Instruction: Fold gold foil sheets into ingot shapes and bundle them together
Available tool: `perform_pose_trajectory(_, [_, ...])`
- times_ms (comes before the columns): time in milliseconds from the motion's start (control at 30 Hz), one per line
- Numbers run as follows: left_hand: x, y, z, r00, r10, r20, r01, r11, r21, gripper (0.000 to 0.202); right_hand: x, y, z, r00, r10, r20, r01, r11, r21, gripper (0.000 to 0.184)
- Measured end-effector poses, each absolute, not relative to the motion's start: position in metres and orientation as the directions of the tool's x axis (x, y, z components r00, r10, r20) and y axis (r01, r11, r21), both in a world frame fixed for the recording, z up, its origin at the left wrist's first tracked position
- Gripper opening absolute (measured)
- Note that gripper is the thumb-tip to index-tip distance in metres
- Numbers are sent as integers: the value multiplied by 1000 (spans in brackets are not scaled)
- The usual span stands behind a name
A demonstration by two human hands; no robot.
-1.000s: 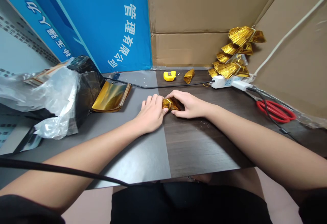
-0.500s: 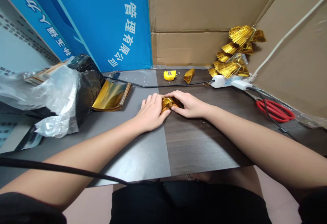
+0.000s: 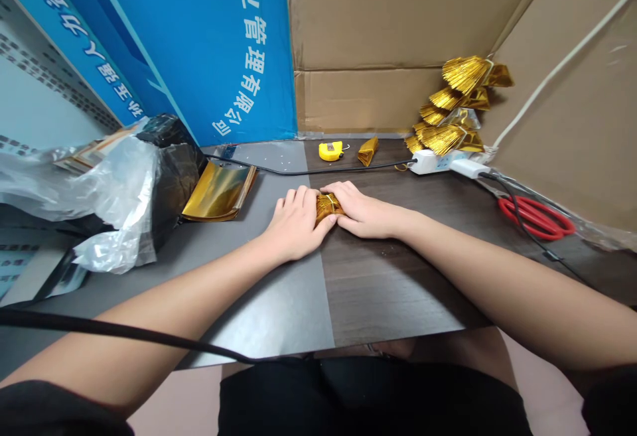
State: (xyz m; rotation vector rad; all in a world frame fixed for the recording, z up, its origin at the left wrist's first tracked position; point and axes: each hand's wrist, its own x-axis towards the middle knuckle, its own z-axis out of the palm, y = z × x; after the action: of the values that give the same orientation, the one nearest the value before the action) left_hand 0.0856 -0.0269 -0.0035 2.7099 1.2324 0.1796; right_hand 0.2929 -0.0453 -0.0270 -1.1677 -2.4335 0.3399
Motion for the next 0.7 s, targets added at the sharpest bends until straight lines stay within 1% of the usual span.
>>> perform_pose_trajectory(100, [86, -27, -4, 651, 757, 48, 741, -648, 176, 53, 290, -46, -25, -556, 793, 250, 686, 607, -401, 33])
perform_pose_trajectory(267, [88, -27, -6, 639, 766, 62, 758, -642, 117, 48, 288, -46, -25, -550, 795, 256, 693, 605, -393, 26])
perform_pose_trajectory(400, [88, -30, -2, 632, 772, 60, 764, -634, 117, 52, 289, -46, -25, -538, 817, 206, 704, 570, -423, 24])
perform_pose_trajectory(567, [88, -37, 2, 637, 768, 70, 760, -641, 105, 73, 289, -45, -24, -523, 833, 179, 710, 543, -449, 26])
perform_pose_trajectory(700, [88, -40, -4, 619, 780, 91, 777, -626, 71, 70, 290, -45, -25, -514, 835, 195, 710, 542, -449, 38])
